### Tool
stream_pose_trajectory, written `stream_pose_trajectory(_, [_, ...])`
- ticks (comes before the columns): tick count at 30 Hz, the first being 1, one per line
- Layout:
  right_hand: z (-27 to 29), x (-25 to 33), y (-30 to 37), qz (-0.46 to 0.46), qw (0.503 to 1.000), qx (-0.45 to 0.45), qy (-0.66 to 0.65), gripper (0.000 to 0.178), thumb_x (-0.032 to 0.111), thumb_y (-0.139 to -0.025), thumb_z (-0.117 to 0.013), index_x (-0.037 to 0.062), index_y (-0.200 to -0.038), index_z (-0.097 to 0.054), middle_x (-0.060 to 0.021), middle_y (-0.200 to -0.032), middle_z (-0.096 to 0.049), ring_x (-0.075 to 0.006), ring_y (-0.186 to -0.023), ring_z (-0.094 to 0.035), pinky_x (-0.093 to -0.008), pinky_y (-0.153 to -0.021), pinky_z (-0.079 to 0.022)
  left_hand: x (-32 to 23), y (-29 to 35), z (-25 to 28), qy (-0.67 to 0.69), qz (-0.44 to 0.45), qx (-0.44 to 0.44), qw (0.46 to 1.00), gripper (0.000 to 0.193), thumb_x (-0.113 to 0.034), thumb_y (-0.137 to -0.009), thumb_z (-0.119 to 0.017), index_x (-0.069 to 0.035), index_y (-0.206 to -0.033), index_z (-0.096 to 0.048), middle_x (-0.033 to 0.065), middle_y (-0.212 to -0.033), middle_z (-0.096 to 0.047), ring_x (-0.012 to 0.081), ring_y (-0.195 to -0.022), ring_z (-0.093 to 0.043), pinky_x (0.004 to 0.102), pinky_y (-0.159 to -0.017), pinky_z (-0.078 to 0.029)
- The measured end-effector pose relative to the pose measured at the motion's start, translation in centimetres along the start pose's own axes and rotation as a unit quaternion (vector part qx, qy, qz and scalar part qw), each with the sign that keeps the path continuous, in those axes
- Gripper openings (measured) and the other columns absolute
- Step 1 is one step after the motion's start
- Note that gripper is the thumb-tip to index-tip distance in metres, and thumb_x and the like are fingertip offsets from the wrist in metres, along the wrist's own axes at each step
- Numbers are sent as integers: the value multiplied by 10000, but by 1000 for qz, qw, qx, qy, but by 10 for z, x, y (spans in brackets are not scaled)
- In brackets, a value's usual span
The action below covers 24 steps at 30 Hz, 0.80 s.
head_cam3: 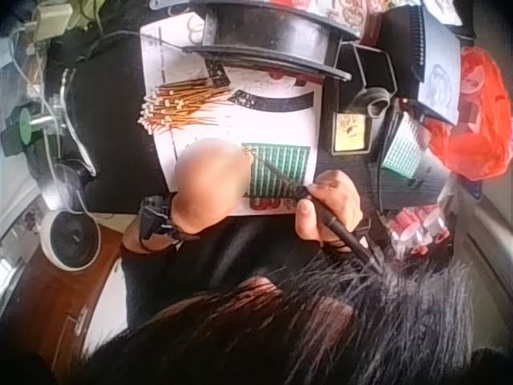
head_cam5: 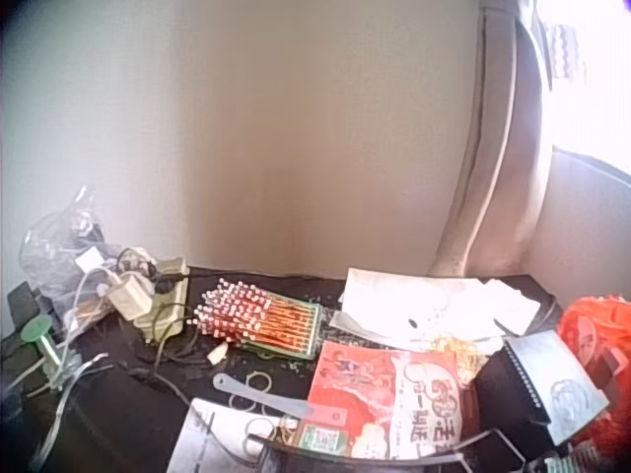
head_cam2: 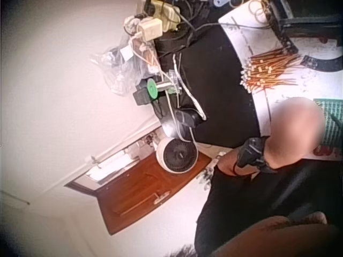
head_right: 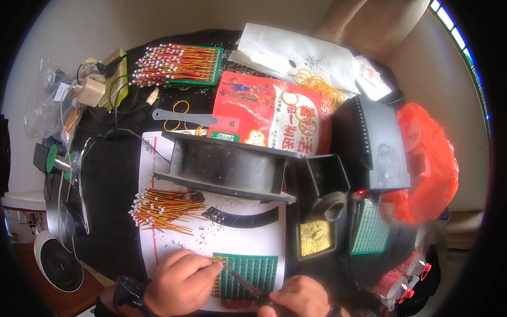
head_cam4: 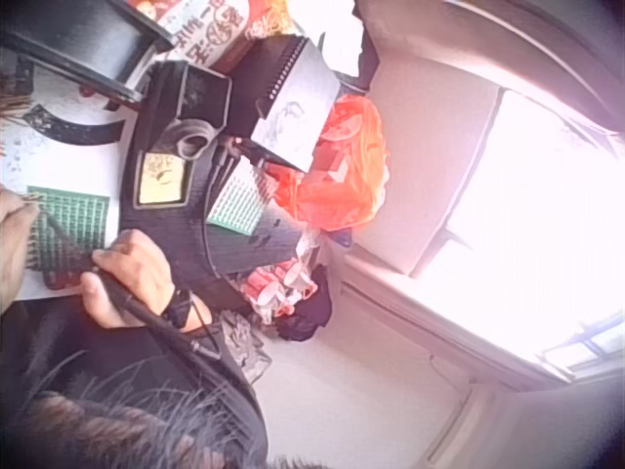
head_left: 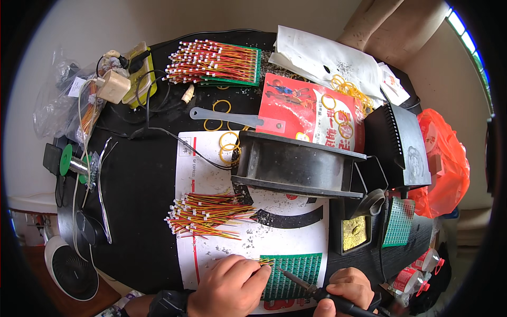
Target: Solder small electronic components onto a green PCB at an assembly station.
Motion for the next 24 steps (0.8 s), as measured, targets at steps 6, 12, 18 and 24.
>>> stream_pose_trajectory(6, [1, -2, 0, -9, 1000, -10, 7, 153, -14, -841, -700, -84, -934, -600, -156, -672, -572, -260, -504, -531, -371, -496, -444, 4, 1, -3, -3, 3, 18, 1000, 187, 49, -771, -710, 20, -954, -731, 106, -856, -637, 291, -762, -635, 380, -689, -533])
stream_pose_trajectory(12, [6, 2, 3, 13, 999, -22, 21, 154, 4, -874, -668, -90, -969, -589, -159, -674, -561, -236, -522, -536, -352, -498, -442, 4, 5, -5, -11, 14, -11, 1000, 167, 53, -801, -665, 16, -963, -686, 128, -898, -617, 325, -847, -613, 402, -774, -521])
stream_pose_trajectory(18, [9, 4, 3, 18, 999, -29, 24, 143, -5, -873, -658, -90, -968, -591, -158, -674, -557, -244, -527, -535, -357, -497, -438, 7, -1, 40, -78, 3, -103, 992, 232, 75, -706, -734, -29, -911, -767, 99, -853, -669, 296, -758, -662, 368, -680, -543])
stream_pose_trajectory(24, [8, 4, 3, 18, 999, -27, 31, 137, -7, -877, -657, -90, -968, -598, -168, -683, -560, -254, -523, -529, -367, -495, -435, 61, 9, 92, -205, 168, -101, 959, 172, 26, -690, -780, -19, -845, -720, 121, -869, -670, 329, -813, -635, 412, -734, -510])
Point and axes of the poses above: each hand's wrist, its own y-axis away from the middle knuckle, its own z-axis out of the back of the hand, x = y × z, the point moved 10 cm from there along -y, towards the middle knuckle
